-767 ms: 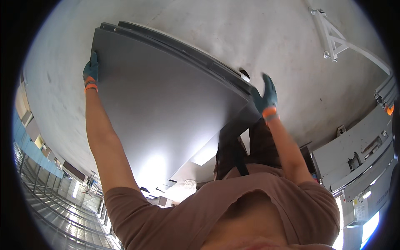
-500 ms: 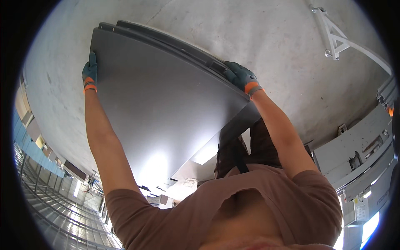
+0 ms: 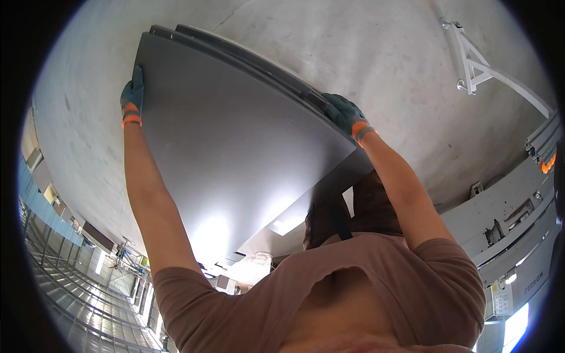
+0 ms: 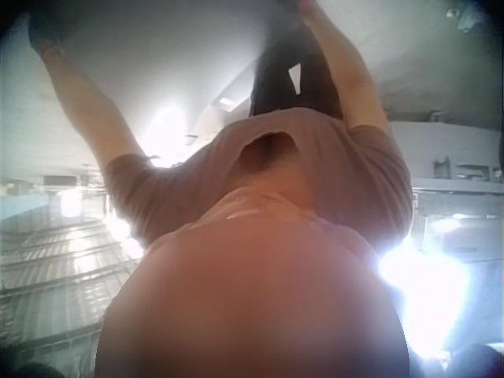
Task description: The person lifts and stacks large gray panels on the floor in a warehouse. They handle the panels one at a time, aligning them into a growing pile while a coworker assists nearby.
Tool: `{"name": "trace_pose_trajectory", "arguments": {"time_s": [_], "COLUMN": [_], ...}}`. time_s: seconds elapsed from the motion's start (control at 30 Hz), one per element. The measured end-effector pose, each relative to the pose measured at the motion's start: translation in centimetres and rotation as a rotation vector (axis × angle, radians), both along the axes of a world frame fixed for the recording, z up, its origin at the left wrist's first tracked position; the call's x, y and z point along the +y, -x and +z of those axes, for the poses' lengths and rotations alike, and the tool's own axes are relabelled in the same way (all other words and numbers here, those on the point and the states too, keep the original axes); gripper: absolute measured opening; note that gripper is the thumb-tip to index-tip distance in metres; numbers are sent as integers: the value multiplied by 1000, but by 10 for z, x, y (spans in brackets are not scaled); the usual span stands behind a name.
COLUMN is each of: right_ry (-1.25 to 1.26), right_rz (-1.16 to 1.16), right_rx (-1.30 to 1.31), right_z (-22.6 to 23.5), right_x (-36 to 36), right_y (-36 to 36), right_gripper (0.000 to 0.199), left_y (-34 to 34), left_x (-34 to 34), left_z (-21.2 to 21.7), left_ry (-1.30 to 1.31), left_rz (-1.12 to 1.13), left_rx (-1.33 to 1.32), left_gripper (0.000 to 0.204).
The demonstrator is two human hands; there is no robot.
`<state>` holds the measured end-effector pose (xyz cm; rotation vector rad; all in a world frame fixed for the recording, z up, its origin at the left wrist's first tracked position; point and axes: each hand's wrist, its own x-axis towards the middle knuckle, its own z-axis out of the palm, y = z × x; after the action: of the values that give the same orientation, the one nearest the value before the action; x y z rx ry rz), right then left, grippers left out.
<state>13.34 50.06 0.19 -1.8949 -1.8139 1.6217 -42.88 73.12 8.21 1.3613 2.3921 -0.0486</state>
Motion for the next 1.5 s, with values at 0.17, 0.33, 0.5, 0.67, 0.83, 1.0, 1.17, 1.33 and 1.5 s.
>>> {"name": "trace_pose_trajectory", "arguments": {"time_s": [0.17, 0.33, 0.5, 0.67, 0.83, 1.0, 1.17, 1.33, 1.5], "right_ry": [-225, -334, -303, -252, -219, 252, 274, 326, 412], "right_rz": [145, 167, 124, 101, 153, -261, -496, -370, -399], "right_rx": [68, 86, 122, 161, 144, 112, 46, 65, -17], "right_z": [8, -15, -17, -27, -24, 5, 22, 30, 35], "right_x": [2, -6, -11, -14, -11, -7, -83, -106, -100], "right_y": [-5, -8, -6, -9, -14, -26, -58, -52, -64], "right_gripper": [29, 23, 25, 26, 32, 46, 52, 52, 55], "left_y": [7, 12, 5, 6, -4, -23, -4, 90, -246], "left_x": [3, 6, 3, 4, 7, 9, -61, -285, -477], "left_z": [3, 4, 3, 5, 6, 4, -37, -4, 42], "left_ry": [-1, 1, -120, -6, -22, -111, -472, -176, -248], "left_rz": [55, 42, 34, 17, 73, 21, 52, -622, 588], "left_rx": [-14, -19, -67, -21, 54, 119, 516, 1456, 337], "left_gripper": [79, 76, 71, 81, 79, 85, 78, 67, 57]}}
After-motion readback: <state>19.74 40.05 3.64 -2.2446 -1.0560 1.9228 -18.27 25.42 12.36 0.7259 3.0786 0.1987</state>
